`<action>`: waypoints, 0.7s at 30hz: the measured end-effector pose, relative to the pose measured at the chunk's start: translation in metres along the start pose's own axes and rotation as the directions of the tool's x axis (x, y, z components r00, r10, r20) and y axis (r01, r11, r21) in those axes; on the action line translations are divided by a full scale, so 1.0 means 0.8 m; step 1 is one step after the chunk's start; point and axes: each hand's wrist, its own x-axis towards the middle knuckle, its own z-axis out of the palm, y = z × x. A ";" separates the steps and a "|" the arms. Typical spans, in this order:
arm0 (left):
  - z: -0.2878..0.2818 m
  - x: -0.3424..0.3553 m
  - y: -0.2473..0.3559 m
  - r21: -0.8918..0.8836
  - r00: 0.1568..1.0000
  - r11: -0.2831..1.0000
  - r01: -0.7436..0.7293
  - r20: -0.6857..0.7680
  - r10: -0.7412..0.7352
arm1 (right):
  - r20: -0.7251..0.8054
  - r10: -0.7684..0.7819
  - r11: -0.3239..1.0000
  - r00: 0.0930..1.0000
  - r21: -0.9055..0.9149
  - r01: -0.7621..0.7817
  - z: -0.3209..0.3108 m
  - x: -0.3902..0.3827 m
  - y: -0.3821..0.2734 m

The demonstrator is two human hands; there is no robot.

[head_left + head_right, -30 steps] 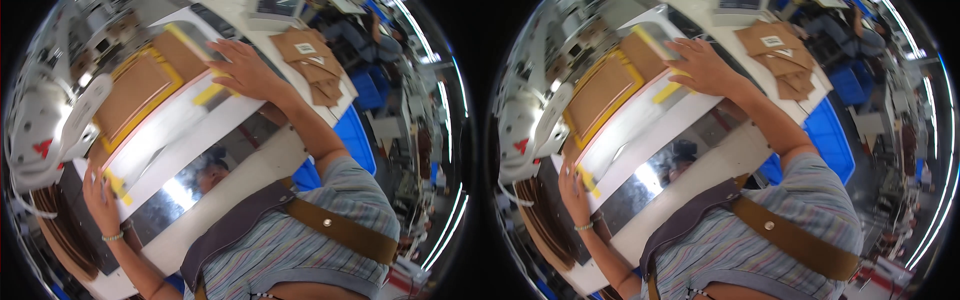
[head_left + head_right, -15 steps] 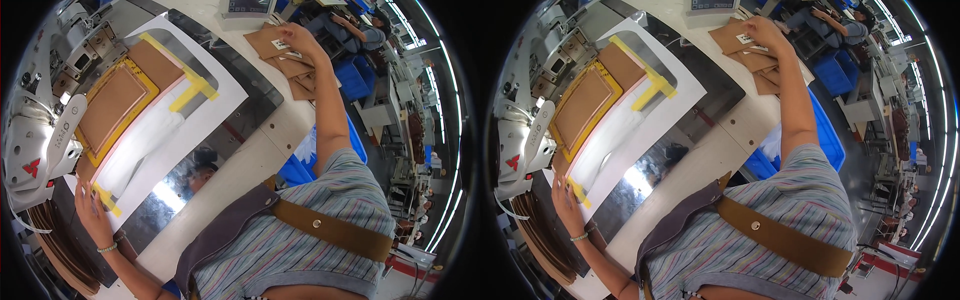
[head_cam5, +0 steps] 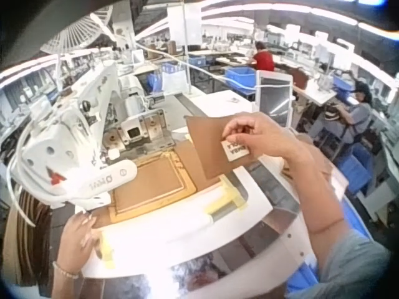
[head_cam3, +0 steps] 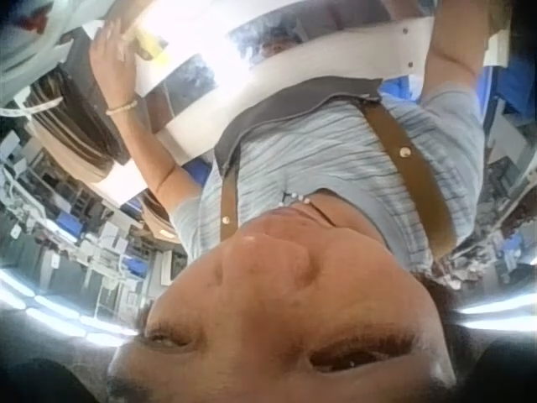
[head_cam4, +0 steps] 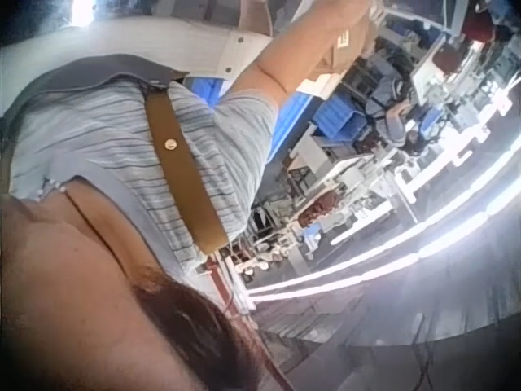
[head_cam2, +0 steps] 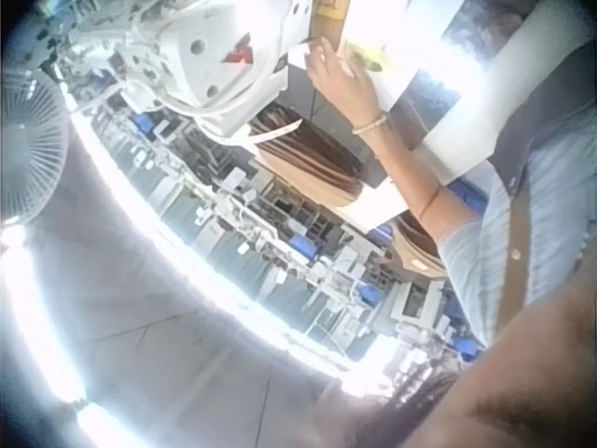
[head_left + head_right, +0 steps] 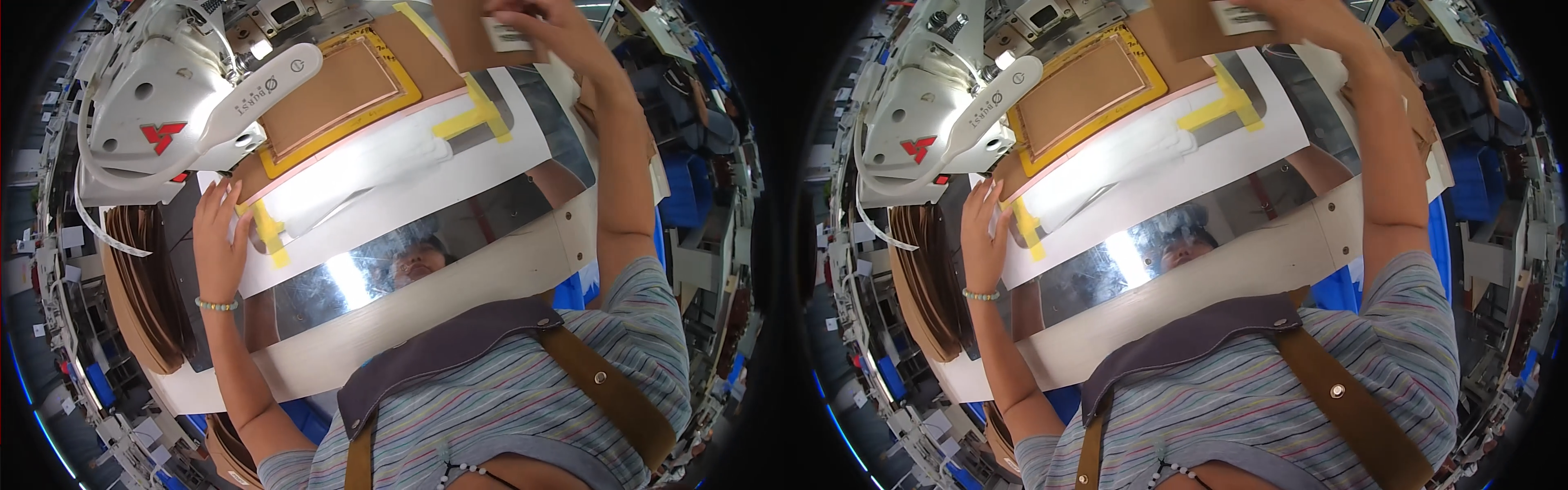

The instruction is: Sewing and assembling leather bag components using an industrial sewing machine.

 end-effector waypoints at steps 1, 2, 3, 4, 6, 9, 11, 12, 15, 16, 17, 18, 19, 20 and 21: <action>0.005 0.000 -0.005 0.022 1.000 1.000 0.012 0.011 -0.012 | 0.107 0.129 0.988 0.986 0.076 -0.137 0.041 0.024 -0.038; 0.010 0.008 -0.010 0.000 1.000 1.000 0.008 0.026 -0.008 | 0.045 -0.172 0.982 0.984 -0.066 0.175 0.072 0.046 -0.040; 0.015 0.019 -0.015 -0.024 0.999 1.000 0.000 0.042 0.001 | 0.027 -0.458 0.863 0.889 -0.225 0.452 0.106 0.062 -0.033; 0.022 0.030 -0.014 -0.059 0.999 0.998 -0.001 0.033 0.003 | 0.105 -0.366 0.898 0.925 -0.222 0.381 0.134 0.069 -0.046; 0.034 0.047 -0.027 -0.074 0.999 0.997 -0.028 0.013 0.029 | 0.095 -0.393 0.886 0.914 -0.228 0.405 0.198 0.091 -0.051; 0.054 0.059 -0.048 -0.073 0.999 0.997 -0.038 -0.010 0.037 | 0.038 -0.498 0.817 0.867 -0.314 0.483 0.272 0.115 -0.054; 0.058 0.068 -0.049 -0.080 0.990 0.995 0.062 0.131 -0.051 | 0.065 -0.481 0.796 0.874 -0.385 0.467 0.288 0.121 -0.060; 0.058 0.071 -0.049 -0.101 0.985 0.992 0.079 0.158 -0.063 | 0.083 -0.467 0.797 0.880 -0.391 0.460 0.292 0.121 -0.063; 0.064 0.077 -0.048 -0.247 0.984 0.957 0.156 0.128 -0.127 | 0.177 -0.432 0.800 0.885 -0.378 0.466 0.289 0.127 -0.070; 0.067 0.081 -0.051 -0.248 0.983 0.956 0.156 0.131 -0.126 | 0.250 -0.412 0.802 0.876 -0.356 0.479 0.285 0.129 -0.072; 0.068 0.088 -0.053 -0.262 0.989 0.961 0.089 0.135 -0.055 | 0.250 -0.408 0.804 0.878 -0.356 0.476 0.283 0.133 -0.071; 0.068 0.091 -0.053 -0.275 0.990 0.961 0.022 0.137 0.016 | 0.295 -0.379 0.837 0.877 -0.295 0.461 0.281 0.137 -0.069; 0.068 0.091 -0.052 -0.277 0.990 0.961 0.022 0.141 0.017 | 0.340 -0.353 0.867 0.872 -0.232 0.442 0.281 0.139 -0.068; 0.060 0.097 -0.039 -0.283 0.982 0.959 -0.007 0.178 0.060 | 0.340 -0.347 0.869 0.874 -0.234 0.436 0.280 0.139 -0.068; 0.057 0.101 -0.032 -0.291 0.971 0.956 -0.035 0.215 0.101 | 0.306 -0.363 0.872 0.880 -0.221 0.437 0.280 0.139 -0.067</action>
